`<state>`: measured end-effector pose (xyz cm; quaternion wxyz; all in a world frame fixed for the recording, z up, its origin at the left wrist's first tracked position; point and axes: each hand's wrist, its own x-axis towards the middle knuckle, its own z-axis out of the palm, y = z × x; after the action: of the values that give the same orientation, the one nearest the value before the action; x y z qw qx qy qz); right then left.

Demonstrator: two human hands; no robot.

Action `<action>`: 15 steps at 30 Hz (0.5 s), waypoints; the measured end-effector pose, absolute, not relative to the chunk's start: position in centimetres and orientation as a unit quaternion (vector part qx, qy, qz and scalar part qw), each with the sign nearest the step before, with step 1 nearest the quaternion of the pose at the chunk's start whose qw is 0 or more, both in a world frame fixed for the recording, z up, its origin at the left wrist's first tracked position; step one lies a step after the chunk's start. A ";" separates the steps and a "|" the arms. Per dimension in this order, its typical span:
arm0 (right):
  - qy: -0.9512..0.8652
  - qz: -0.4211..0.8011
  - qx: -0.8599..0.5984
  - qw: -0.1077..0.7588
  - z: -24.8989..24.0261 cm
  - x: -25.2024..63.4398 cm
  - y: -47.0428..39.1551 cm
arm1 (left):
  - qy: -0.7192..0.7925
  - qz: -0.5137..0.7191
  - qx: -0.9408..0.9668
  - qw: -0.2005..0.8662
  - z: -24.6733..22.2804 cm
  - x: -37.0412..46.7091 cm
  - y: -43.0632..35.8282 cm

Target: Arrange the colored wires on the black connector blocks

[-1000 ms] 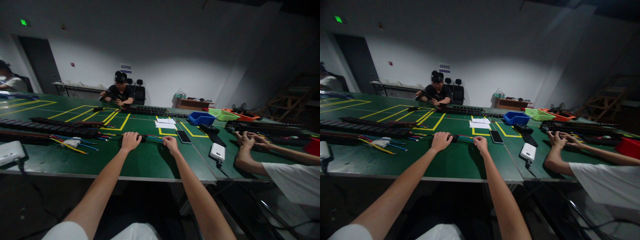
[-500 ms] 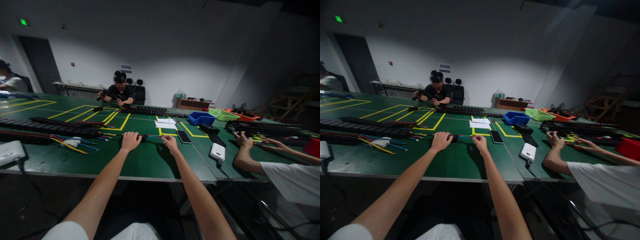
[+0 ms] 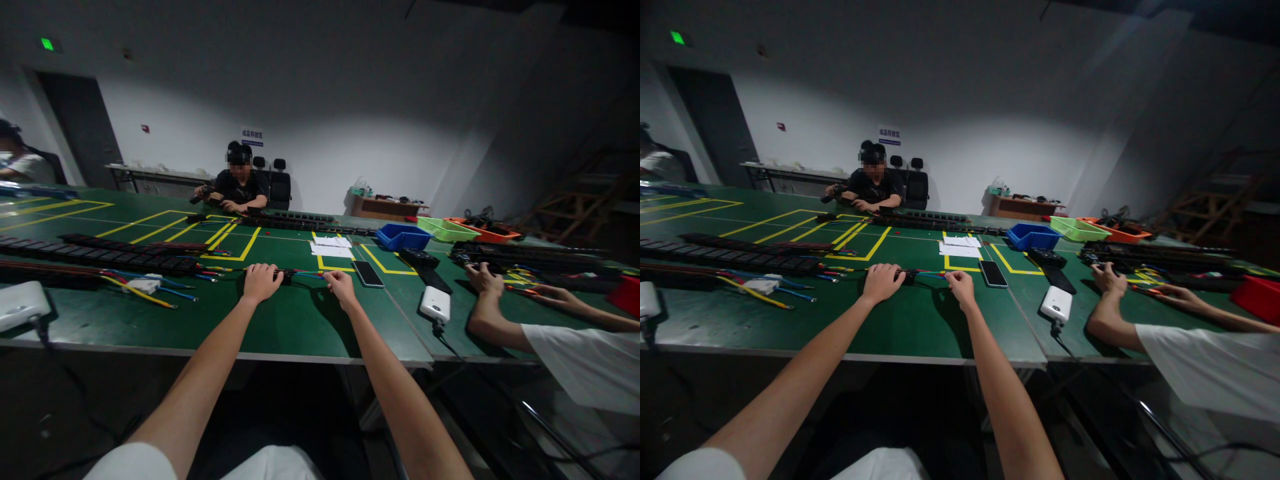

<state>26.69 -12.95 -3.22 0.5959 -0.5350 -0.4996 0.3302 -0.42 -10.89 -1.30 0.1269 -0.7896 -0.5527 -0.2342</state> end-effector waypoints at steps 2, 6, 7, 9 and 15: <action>-0.504 0.325 -0.538 0.593 -3.3 26.7 -13.0 | -0.552 -0.234 -0.790 0.126 -1.3 -0.4 -10.9; -0.500 0.322 -0.540 0.596 -3.4 26.7 -12.9 | -0.552 -0.234 -0.791 0.125 -1.3 -0.4 -10.9; -0.496 0.323 -0.539 0.600 -3.4 26.7 -12.9 | -0.551 -0.235 -0.791 0.125 -1.3 -0.4 -10.9; -0.489 0.326 -0.536 0.606 -3.2 26.7 -12.9 | -0.551 -0.237 -0.790 0.125 -1.4 -0.5 -10.8; -0.485 0.348 -0.511 0.619 -2.4 26.4 -13.4 | -0.551 -0.245 -0.789 0.120 -1.6 -0.5 -10.7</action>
<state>26.44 -13.38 -2.42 0.6194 -0.5106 -0.4845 0.3477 -0.52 -10.67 -1.64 0.1199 -0.7889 -0.5508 -0.2447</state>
